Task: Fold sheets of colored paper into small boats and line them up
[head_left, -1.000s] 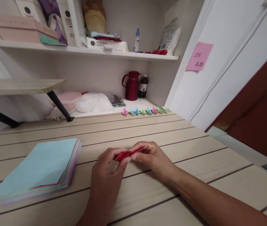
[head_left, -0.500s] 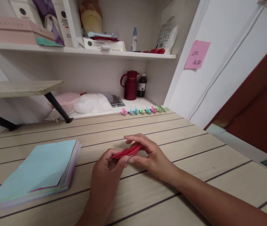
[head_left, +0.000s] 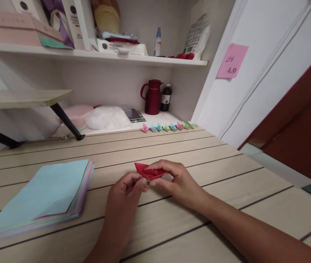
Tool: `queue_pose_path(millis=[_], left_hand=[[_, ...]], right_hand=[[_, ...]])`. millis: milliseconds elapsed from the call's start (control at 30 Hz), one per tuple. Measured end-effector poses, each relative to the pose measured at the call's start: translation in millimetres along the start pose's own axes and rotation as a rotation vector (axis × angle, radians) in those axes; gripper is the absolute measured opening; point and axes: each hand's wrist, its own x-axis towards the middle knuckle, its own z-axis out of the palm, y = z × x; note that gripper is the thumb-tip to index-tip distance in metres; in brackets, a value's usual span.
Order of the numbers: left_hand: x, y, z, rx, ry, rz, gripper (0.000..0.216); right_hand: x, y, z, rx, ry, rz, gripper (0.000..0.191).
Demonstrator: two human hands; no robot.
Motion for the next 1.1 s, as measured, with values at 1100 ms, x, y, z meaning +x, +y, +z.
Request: queue_pose_path(millis=[1100], left_hand=[[-1.4, -6.1, 0.0, 0.550, 0.079, 0.370, 0.016]], right_hand=[[1.2, 5.7, -1.8, 0.154, -0.044, 0.155, 0.016]])
